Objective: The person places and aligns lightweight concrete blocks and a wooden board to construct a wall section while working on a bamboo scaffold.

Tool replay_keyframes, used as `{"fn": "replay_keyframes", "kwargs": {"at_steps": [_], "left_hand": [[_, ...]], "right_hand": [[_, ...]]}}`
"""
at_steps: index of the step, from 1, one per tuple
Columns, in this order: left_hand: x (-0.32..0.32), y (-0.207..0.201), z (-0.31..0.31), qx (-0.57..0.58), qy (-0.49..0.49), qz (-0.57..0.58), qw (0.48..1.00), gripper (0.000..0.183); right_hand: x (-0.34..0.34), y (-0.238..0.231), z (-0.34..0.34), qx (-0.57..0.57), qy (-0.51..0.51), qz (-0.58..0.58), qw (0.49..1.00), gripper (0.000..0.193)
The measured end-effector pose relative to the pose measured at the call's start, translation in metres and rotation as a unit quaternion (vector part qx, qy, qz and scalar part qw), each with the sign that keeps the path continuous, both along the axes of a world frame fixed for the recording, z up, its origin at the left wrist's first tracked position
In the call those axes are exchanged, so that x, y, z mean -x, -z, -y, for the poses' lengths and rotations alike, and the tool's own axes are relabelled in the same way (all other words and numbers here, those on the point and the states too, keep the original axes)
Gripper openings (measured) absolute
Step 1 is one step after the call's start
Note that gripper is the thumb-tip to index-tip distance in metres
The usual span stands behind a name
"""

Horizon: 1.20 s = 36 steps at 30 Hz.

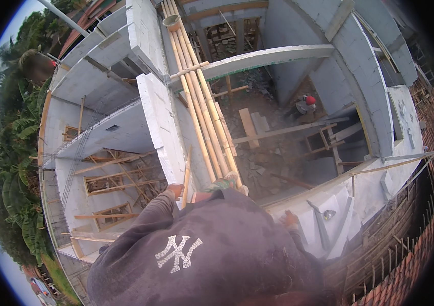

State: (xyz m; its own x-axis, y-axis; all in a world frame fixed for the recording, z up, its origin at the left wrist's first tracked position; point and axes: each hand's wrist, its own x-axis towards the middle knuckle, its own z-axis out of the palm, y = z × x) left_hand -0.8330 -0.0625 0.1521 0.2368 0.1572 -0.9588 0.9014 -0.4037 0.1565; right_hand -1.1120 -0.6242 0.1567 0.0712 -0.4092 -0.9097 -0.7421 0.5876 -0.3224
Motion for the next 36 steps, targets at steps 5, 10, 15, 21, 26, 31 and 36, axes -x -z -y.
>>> {"fn": "replay_keyframes", "kwargs": {"at_steps": [5,10,15,21,26,31,36], "left_hand": [[0.012,-0.004,-0.03,0.03,0.057,0.056,0.996,0.041],[0.006,-0.002,-0.007,0.057,0.016,0.091,0.994,0.04],[0.014,0.01,0.014,0.054,-0.101,0.042,0.993,0.046],[0.051,0.062,-0.083,0.039,0.14,0.151,0.978,0.046],[0.021,0.013,-0.027,0.041,-0.126,0.014,0.991,0.042],[-0.012,0.005,-0.07,0.06,-0.183,0.064,0.979,0.04],[-0.047,-0.002,-0.082,0.043,-0.228,0.091,0.968,0.045]], "right_hand": [[0.019,0.014,-0.022,0.013,-0.142,-0.034,0.989,0.057],[0.032,0.039,-0.016,0.068,-0.206,-0.059,0.974,0.048],[0.015,0.037,0.001,0.093,-0.241,-0.072,0.963,0.048],[-0.063,0.026,-0.012,-0.004,-0.147,-0.021,0.989,0.048],[-0.09,0.016,0.006,-0.015,-0.107,-0.058,0.992,0.047],[-0.17,0.05,-0.019,-0.023,-0.144,-0.01,0.989,0.044],[-0.258,0.06,-0.033,-0.046,-0.222,0.014,0.974,0.039]]}}
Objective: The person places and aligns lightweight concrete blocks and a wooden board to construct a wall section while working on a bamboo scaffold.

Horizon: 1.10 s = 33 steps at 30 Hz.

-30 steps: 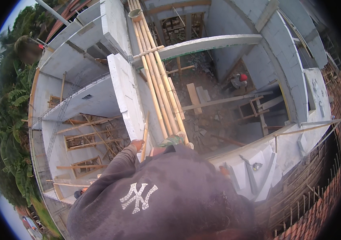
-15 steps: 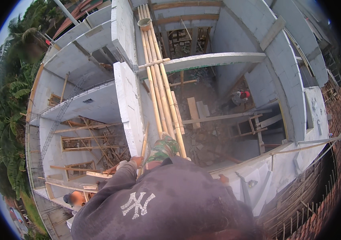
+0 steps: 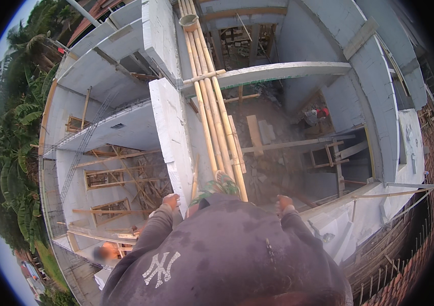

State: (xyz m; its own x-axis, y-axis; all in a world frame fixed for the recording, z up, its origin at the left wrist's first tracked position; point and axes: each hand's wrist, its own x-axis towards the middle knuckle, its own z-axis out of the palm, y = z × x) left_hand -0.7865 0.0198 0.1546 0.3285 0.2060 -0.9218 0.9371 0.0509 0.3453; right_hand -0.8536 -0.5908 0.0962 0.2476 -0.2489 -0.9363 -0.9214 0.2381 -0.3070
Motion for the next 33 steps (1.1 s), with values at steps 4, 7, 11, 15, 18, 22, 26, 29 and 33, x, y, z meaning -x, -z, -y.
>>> {"fn": "replay_keyframes", "kwargs": {"at_steps": [4,7,11,15,18,22,26,29,33], "left_hand": [[-0.017,0.004,-0.022,-0.003,-0.024,-0.008,1.0,0.049],[-0.049,0.011,-0.009,0.045,-0.021,-0.012,0.999,0.053],[-0.05,-0.022,-0.012,0.001,-0.013,-0.025,1.0,0.053],[-0.061,-0.018,-0.028,0.015,-0.056,-0.007,0.998,0.047],[-0.048,0.0,-0.043,0.036,-0.111,-0.02,0.993,0.043],[-0.034,0.015,-0.059,-0.028,0.028,0.033,0.999,0.037],[-0.073,0.018,-0.038,-0.033,0.125,0.067,0.989,0.036],[-0.101,0.025,-0.052,-0.016,0.063,0.052,0.997,0.038],[-0.2,0.013,-0.056,-0.026,-0.015,-0.011,0.999,0.041]], "right_hand": [[-0.067,-0.003,-0.016,-0.012,0.003,0.0,1.0,0.032],[-0.108,0.011,0.032,-0.113,0.032,0.031,0.993,0.032],[-0.161,-0.031,-0.015,0.029,0.019,0.006,0.999,0.013],[-0.19,-0.008,-0.001,-0.089,0.029,0.004,0.996,0.018],[-0.212,0.013,-0.007,0.065,-0.31,0.059,0.947,0.025],[-0.244,0.013,-0.039,0.141,-0.582,0.124,0.791,0.041],[-0.291,0.007,-0.032,0.116,-0.588,0.123,0.791,0.049],[-0.326,0.011,-0.05,0.195,-0.703,0.146,0.668,0.038],[-0.393,0.023,-0.044,0.259,-0.755,0.155,0.582,0.034]]}}
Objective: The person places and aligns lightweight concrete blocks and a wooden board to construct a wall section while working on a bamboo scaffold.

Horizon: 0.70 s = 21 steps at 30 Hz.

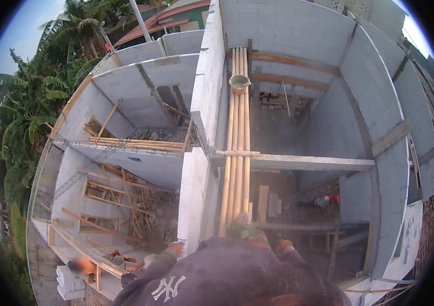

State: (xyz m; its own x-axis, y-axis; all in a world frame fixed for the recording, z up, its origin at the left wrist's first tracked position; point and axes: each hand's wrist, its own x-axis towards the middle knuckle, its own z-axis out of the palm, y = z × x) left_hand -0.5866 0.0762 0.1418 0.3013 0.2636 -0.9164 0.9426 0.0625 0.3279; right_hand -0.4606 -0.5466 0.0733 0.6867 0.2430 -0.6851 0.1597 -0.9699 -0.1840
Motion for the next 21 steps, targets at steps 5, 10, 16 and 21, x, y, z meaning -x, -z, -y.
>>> {"fn": "replay_keyframes", "kwargs": {"at_steps": [5,10,16,21], "left_hand": [[-0.122,-0.026,-0.024,0.001,-0.156,0.081,0.984,0.043],[-0.203,-0.031,0.001,0.028,-0.162,0.145,0.976,0.042],[-0.233,-0.024,0.005,0.057,-0.12,0.063,0.989,0.044],[-0.303,-0.018,0.011,0.057,-0.086,0.045,0.994,0.045]], "right_hand": [[-0.081,-0.017,-0.01,-0.061,0.154,-0.091,0.982,0.028],[-0.178,-0.064,0.028,0.041,-0.004,0.097,0.994,0.037],[-0.275,-0.11,0.015,-0.361,0.675,-0.064,0.64,0.008],[-0.285,-0.11,0.037,-0.33,0.701,-0.08,0.627,0.019]]}}
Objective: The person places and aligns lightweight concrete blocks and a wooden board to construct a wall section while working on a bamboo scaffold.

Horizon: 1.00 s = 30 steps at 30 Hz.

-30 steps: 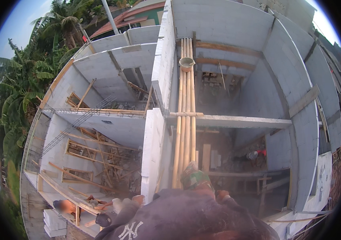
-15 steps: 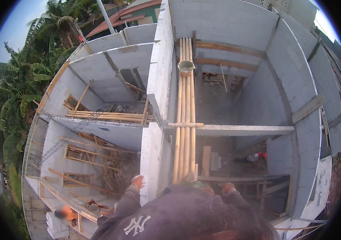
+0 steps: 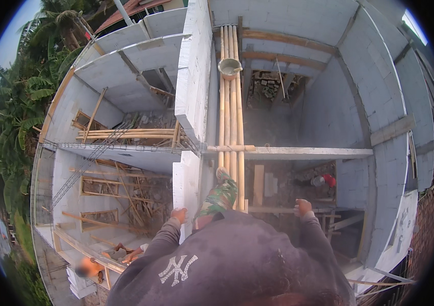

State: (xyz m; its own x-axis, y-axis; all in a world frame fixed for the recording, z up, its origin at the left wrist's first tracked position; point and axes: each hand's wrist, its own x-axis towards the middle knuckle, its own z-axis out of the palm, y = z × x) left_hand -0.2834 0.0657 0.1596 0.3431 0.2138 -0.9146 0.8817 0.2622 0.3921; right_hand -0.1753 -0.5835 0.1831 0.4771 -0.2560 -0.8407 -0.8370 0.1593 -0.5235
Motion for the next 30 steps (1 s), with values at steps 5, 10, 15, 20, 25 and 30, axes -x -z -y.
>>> {"fn": "replay_keyframes", "kwargs": {"at_steps": [5,10,15,20,25,30], "left_hand": [[-0.086,0.008,-0.077,-0.121,0.067,0.059,0.989,0.042],[-0.237,0.018,-0.033,-0.046,-0.007,0.134,0.99,0.041],[-0.279,-0.028,-0.063,-0.085,-0.034,0.111,0.99,0.043],[-0.362,-0.052,-0.035,-0.052,0.02,0.182,0.982,0.049],[-0.401,-0.064,-0.05,-0.102,0.041,0.216,0.97,0.043],[-0.446,-0.061,-0.077,-0.205,0.031,0.305,0.93,0.04]], "right_hand": [[-0.048,0.034,-0.022,-0.059,0.033,-0.09,0.994,0.013],[-0.079,0.076,0.103,-0.06,-0.067,-0.121,0.989,0.023],[-0.163,0.038,-0.041,-0.019,0.029,-0.129,0.991,0.015],[-0.206,0.069,-0.018,0.016,-0.182,-0.032,0.983,0.039],[-0.244,0.06,-0.084,0.38,-0.676,0.044,0.63,0.042],[-0.297,0.071,-0.106,0.351,-0.704,0.006,0.617,0.04]]}}
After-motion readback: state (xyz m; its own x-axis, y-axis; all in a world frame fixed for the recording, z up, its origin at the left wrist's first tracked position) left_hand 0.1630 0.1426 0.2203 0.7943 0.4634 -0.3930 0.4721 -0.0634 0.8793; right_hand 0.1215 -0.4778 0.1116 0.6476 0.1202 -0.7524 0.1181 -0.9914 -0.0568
